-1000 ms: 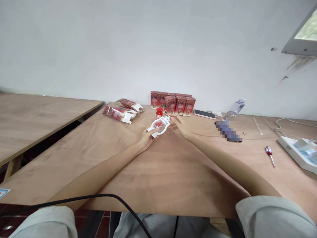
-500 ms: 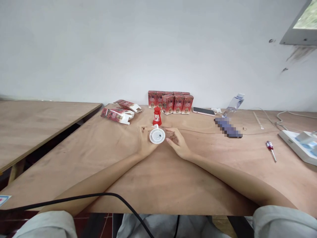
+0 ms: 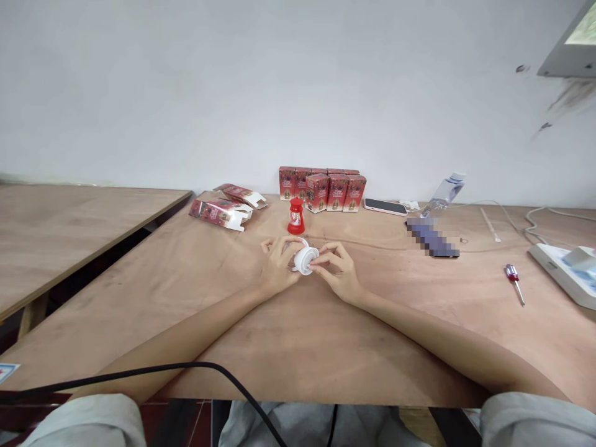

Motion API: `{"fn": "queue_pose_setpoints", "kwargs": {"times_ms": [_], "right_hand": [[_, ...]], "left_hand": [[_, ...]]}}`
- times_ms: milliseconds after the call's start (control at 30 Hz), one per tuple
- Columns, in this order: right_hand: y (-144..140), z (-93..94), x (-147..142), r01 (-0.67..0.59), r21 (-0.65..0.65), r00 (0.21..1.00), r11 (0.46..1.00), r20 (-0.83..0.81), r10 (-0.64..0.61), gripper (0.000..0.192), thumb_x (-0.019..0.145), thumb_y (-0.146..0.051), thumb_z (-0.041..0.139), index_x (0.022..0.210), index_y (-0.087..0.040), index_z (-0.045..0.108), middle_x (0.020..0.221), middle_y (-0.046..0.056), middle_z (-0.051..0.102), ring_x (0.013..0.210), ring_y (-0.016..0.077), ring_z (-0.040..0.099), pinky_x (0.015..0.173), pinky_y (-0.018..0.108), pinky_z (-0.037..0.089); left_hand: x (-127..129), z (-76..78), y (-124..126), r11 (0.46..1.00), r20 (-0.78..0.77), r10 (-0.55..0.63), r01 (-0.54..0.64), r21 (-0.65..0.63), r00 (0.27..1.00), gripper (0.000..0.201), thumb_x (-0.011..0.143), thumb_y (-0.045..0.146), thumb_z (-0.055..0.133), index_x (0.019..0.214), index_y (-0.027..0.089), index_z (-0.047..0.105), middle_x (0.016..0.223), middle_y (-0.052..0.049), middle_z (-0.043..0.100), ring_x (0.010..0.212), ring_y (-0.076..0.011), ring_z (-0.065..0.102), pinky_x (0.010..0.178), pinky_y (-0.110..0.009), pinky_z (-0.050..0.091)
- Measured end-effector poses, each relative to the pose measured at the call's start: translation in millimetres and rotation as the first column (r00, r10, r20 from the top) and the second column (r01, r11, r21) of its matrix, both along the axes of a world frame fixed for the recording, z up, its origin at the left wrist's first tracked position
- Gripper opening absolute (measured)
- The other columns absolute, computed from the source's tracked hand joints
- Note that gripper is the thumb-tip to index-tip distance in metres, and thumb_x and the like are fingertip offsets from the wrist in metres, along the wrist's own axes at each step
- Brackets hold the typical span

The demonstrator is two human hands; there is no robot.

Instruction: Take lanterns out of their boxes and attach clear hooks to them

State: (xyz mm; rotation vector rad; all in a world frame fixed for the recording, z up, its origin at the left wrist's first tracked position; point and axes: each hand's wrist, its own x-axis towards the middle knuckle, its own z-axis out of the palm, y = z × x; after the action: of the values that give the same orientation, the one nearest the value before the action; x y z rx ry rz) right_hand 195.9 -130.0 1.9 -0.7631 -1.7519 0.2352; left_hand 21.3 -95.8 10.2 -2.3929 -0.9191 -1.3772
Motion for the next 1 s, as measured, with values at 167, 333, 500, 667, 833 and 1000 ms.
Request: {"fn": "queue_pose_setpoints", "kwargs": {"times_ms": [167,333,500,667,833,1000], "right_hand": [[6,-6.0,3,0.070,0.080,0.987,0.994,0.137,-0.081,0.013,0.089,-0.024,0.050,0.084,-0.022,0.062,0.096,0.006,0.051,0.084,0.0148,0.054,0.075,0.031,0.048],[12,-9.2,7,0.138,0.117,0.953,0.983,0.256,-0.164,0.019,0.092,-0.025,0.040,0.084,-0.021,0.056,0.093,0.008,0.055,0.085,0.0179,0.053,0.075,0.034,0.044],[19,-5.9,12,0.209,-0.077,0.978,0.975,0.043,-0.206,0.018,0.092,-0.029,0.037,0.081,-0.022,0.049,0.079,0.004,0.054,0.073,0.0161,0.050,0.068,0.031,0.042],[49,-9.5,23,0.291,-0.401,0.953,0.868,0.045,-0.299,0.012,0.081,-0.030,0.051,0.076,-0.020,0.056,0.075,0.002,0.062,0.069,0.0158,0.055,0.068,0.030,0.043],[73,-14.8,31,0.264,-0.556,0.954,0.788,0.027,-0.300,0.009,0.073,-0.025,0.057,0.069,-0.018,0.060,0.071,0.003,0.067,0.069,0.0165,0.061,0.068,0.030,0.045],[75,-17.1,32,0.172,-0.562,0.977,0.809,-0.005,-0.211,0.011,0.075,-0.022,0.054,0.074,-0.017,0.064,0.073,0.004,0.070,0.073,0.0170,0.065,0.075,0.032,0.048]], "left_hand": [[1,-1.4,0,0.998,-0.027,0.036,-0.037,-0.045,0.999,0.028,0.073,0.038,0.066,0.096,0.023,0.060,0.100,-0.005,0.064,0.090,-0.0193,0.058,0.080,-0.036,0.027],[2,-1.5,1,0.993,-0.072,0.060,-0.067,-0.097,0.996,0.029,0.071,0.032,0.068,0.097,0.023,0.060,0.101,-0.005,0.063,0.093,-0.0204,0.056,0.080,-0.035,0.027],[0,-4.3,7,0.970,0.007,0.161,-0.157,-0.187,0.987,0.033,0.067,0.027,0.068,0.098,0.022,0.058,0.102,-0.006,0.062,0.095,-0.0233,0.055,0.078,-0.034,0.028],[-1,-6.3,10,0.967,0.002,0.169,-0.165,-0.192,0.986,0.032,0.068,0.026,0.067,0.098,0.023,0.057,0.103,-0.005,0.061,0.097,-0.0238,0.055,0.080,-0.035,0.029],[-1,-5.7,9,0.984,-0.028,0.103,-0.106,-0.140,0.994,0.031,0.069,0.028,0.066,0.098,0.022,0.058,0.105,-0.006,0.062,0.095,-0.0224,0.056,0.081,-0.036,0.028],[-1,-5.6,9,0.980,-0.016,0.116,-0.117,-0.160,0.993,0.030,0.069,0.025,0.066,0.097,0.023,0.058,0.104,-0.005,0.062,0.096,-0.0216,0.056,0.080,-0.035,0.028]]}}
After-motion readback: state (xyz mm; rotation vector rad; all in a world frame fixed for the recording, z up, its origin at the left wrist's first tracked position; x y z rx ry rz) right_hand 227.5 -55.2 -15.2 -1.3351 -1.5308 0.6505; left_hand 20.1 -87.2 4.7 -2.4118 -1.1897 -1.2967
